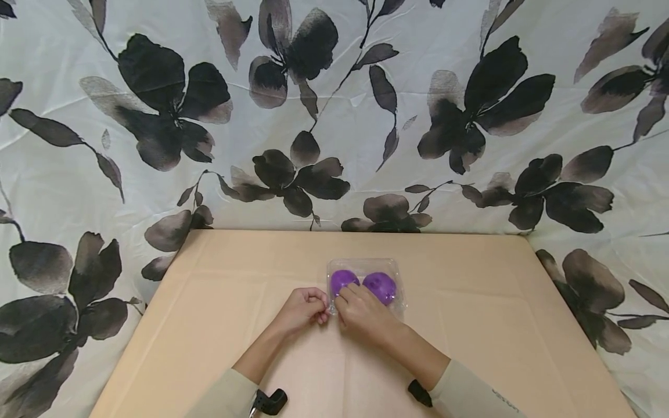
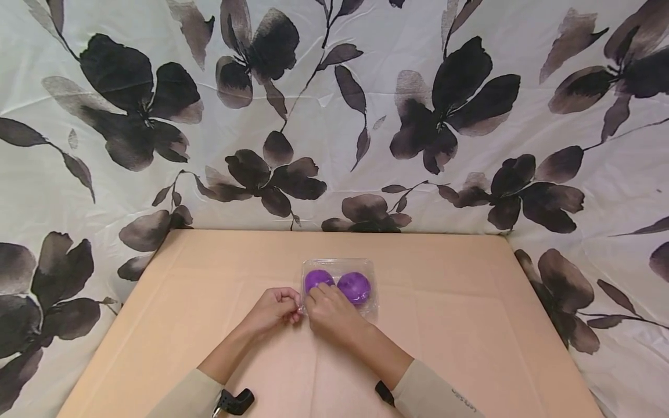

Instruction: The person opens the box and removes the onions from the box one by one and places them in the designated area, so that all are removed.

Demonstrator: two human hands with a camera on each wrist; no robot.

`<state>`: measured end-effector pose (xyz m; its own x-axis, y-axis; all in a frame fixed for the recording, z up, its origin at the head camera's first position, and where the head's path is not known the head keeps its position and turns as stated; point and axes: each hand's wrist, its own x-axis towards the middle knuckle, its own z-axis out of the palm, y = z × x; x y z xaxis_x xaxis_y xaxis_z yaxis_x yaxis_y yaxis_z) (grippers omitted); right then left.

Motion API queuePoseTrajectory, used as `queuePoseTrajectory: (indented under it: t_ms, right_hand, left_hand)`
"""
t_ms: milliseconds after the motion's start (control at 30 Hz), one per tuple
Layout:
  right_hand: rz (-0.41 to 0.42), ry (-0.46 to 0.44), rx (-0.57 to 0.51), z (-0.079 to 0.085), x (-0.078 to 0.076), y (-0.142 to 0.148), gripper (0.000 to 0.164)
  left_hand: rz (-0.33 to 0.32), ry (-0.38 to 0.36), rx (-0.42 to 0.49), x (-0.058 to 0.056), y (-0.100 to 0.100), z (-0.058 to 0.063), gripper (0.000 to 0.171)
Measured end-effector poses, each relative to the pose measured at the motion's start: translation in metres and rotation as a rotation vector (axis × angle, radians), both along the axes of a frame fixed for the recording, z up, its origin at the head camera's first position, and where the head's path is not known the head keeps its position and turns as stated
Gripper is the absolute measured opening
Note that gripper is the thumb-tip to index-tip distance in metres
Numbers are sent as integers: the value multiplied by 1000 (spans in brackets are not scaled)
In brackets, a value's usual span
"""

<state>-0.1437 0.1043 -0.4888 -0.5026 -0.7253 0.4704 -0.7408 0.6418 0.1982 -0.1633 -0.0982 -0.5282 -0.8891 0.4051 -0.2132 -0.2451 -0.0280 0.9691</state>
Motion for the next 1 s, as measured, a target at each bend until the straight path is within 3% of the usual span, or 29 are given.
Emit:
queuePoseTrajectory:
  t_ms: [500,1000]
  right_hand:
    - [14,-18,-21,-1,-1,-2,18]
    - [-3,-62,-20,-2,-1,-2,18]
  left_hand:
    - [1,-97,157,4,-3,-9,10]
    - [21,-6,23,-2,2,-5,11]
